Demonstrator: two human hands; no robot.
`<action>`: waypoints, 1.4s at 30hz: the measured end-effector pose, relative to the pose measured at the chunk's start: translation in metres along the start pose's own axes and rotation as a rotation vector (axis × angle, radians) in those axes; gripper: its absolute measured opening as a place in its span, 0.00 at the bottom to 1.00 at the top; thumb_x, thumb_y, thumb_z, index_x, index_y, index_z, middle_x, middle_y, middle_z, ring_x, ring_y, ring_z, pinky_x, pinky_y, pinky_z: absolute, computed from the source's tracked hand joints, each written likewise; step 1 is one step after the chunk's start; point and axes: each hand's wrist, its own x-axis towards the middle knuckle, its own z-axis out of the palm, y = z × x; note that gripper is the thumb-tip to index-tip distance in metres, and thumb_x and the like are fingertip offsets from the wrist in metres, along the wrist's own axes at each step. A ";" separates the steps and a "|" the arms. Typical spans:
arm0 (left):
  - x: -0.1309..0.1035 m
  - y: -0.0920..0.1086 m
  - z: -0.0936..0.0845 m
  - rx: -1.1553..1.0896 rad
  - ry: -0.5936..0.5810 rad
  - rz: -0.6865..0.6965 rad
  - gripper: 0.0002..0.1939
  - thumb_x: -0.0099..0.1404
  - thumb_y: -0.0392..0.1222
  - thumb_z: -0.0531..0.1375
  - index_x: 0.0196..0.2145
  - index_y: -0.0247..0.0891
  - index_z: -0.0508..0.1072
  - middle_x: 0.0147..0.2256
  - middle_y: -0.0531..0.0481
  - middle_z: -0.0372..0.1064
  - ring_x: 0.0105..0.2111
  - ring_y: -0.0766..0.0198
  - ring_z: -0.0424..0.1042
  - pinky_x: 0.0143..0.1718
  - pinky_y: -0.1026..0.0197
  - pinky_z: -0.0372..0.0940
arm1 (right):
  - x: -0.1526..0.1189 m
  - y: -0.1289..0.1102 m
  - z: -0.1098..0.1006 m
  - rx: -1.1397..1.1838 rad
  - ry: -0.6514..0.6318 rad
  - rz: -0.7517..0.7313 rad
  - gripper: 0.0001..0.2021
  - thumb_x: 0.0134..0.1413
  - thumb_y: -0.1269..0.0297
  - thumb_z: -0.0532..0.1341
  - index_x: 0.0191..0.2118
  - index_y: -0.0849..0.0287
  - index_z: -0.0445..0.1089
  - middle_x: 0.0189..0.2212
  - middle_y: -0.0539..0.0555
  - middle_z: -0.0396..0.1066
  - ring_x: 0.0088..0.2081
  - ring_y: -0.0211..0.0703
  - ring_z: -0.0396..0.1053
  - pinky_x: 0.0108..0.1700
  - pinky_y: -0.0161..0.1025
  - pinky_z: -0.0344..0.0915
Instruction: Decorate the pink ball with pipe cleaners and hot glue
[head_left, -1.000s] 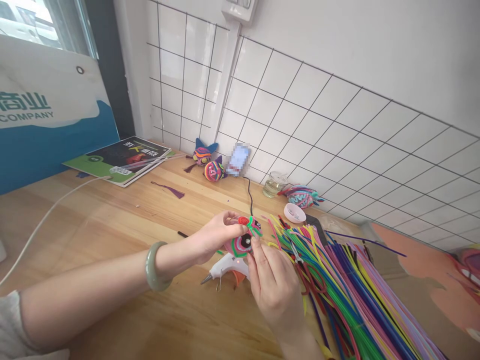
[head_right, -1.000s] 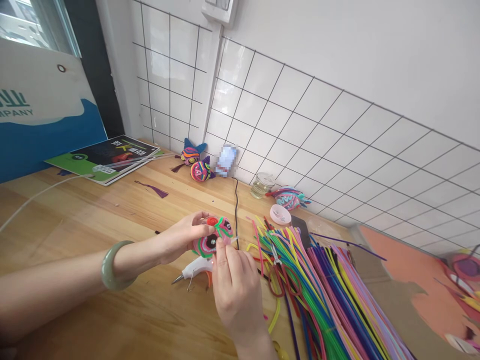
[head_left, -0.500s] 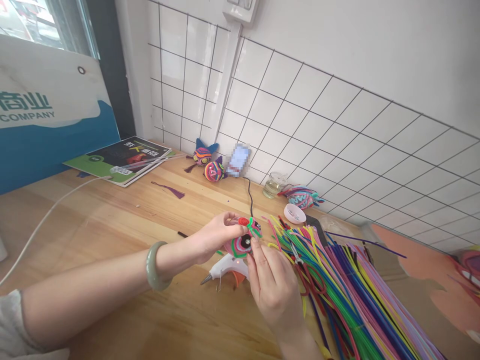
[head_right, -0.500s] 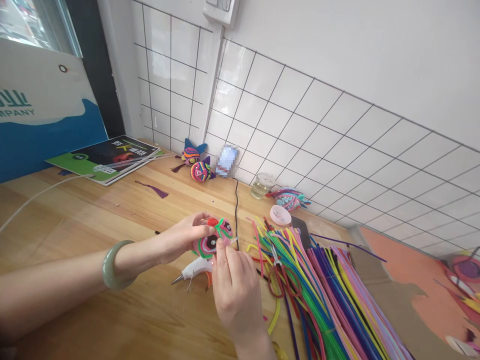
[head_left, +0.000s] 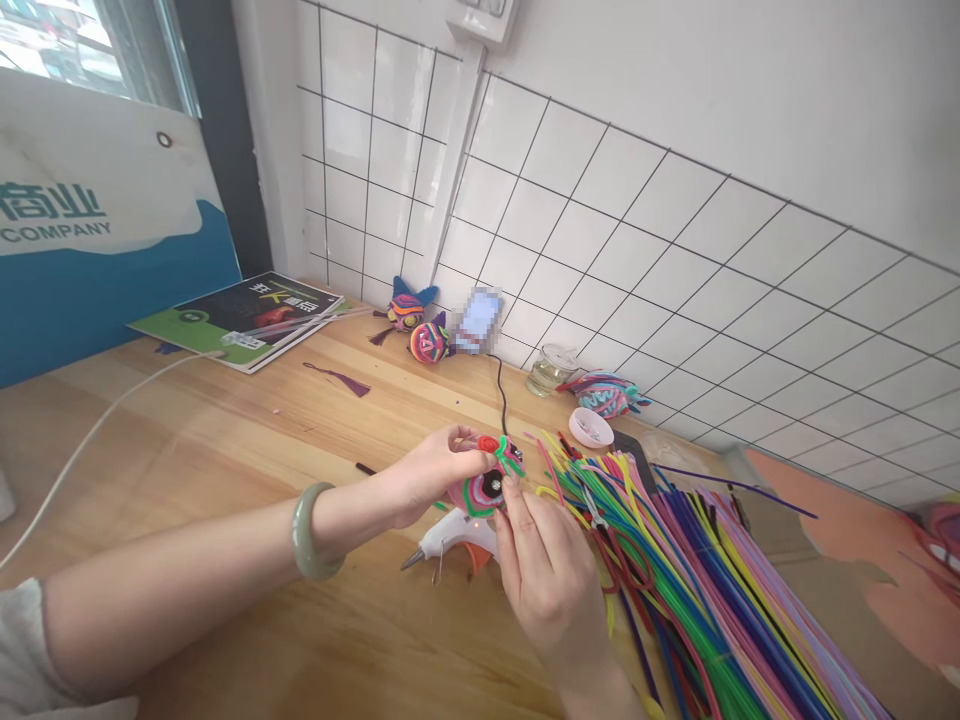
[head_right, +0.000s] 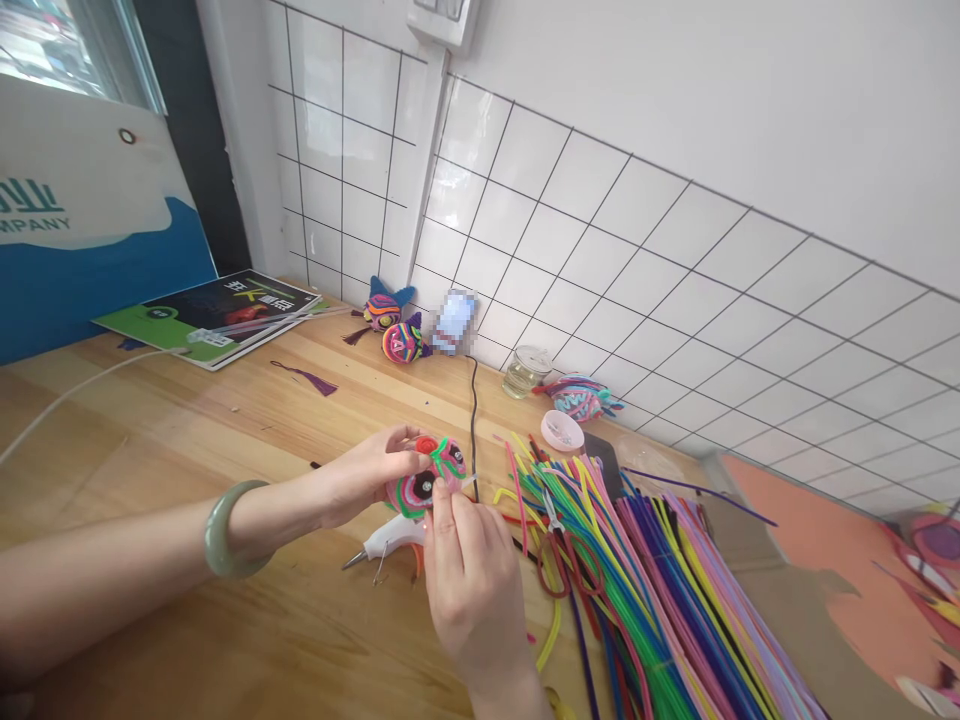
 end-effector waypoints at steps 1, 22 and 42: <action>0.000 0.000 0.000 -0.001 0.000 0.001 0.20 0.53 0.46 0.64 0.42 0.36 0.66 0.40 0.47 0.69 0.36 0.60 0.71 0.31 0.61 0.65 | 0.000 0.000 0.000 -0.004 -0.002 0.001 0.22 0.58 0.75 0.58 0.58 0.71 0.60 0.40 0.63 0.73 0.37 0.49 0.71 0.40 0.48 0.70; 0.001 0.004 0.001 0.037 0.001 0.026 0.19 0.53 0.43 0.63 0.42 0.36 0.65 0.41 0.47 0.68 0.36 0.62 0.70 0.29 0.64 0.64 | 0.000 0.001 0.003 0.057 0.020 0.034 0.22 0.57 0.74 0.59 0.57 0.72 0.61 0.36 0.62 0.73 0.36 0.49 0.70 0.37 0.46 0.69; 0.004 0.001 -0.005 0.085 -0.065 0.068 0.22 0.55 0.46 0.64 0.44 0.37 0.63 0.41 0.47 0.68 0.35 0.63 0.70 0.28 0.65 0.64 | 0.000 -0.001 0.001 0.214 0.125 0.199 0.17 0.58 0.74 0.59 0.53 0.65 0.66 0.39 0.61 0.72 0.41 0.48 0.70 0.42 0.44 0.69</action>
